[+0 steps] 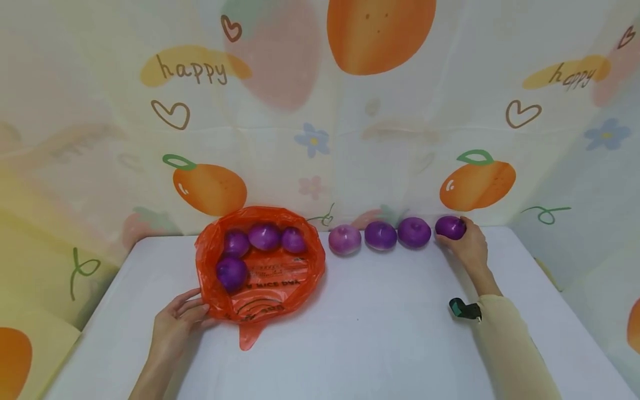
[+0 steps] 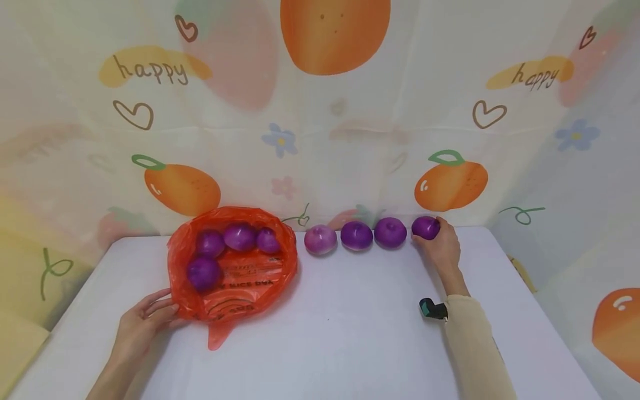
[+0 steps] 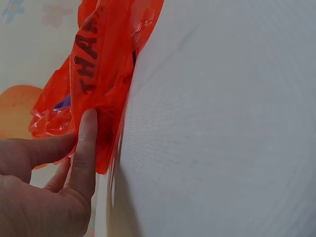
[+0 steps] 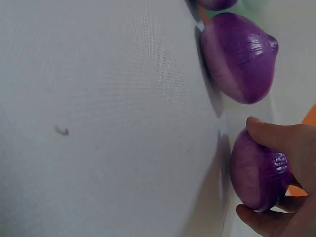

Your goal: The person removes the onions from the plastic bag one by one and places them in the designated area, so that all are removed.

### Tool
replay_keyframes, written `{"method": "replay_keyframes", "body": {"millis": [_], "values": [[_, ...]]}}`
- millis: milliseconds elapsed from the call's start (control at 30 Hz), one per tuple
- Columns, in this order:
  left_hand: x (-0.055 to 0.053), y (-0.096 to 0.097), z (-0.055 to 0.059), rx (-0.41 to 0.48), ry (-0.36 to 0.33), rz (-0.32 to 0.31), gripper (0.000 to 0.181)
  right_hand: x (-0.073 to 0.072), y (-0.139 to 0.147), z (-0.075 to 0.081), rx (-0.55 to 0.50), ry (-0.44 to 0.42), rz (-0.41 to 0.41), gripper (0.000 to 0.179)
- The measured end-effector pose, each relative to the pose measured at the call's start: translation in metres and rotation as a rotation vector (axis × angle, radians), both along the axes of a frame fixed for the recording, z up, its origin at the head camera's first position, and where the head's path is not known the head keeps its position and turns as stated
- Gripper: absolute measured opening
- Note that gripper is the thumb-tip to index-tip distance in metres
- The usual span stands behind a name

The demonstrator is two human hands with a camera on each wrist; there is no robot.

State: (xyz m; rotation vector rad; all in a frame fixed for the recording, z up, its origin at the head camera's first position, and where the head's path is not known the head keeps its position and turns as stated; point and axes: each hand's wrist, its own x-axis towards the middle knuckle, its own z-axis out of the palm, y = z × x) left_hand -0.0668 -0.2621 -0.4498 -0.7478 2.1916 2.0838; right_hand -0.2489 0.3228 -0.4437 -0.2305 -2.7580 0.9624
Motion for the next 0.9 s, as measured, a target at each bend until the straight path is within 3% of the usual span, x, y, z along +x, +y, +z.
{"method": "replay_keyframes", "body": {"millis": [200,667,900], "values": [[0.000,0.001,0.000,-0.032,-0.013,-0.004,0.057,-0.006,0.001,-0.003,0.016,0.016,0.023,0.085],[-0.003,0.002,-0.003,-0.061,-0.011,0.000,0.056,-0.008,0.005,-0.001,0.031,-0.071,0.111,0.097],[-0.004,0.002,-0.003,-0.061,-0.021,0.005,0.055,-0.004,0.004,0.010,0.033,-0.078,0.116,0.099]]}}
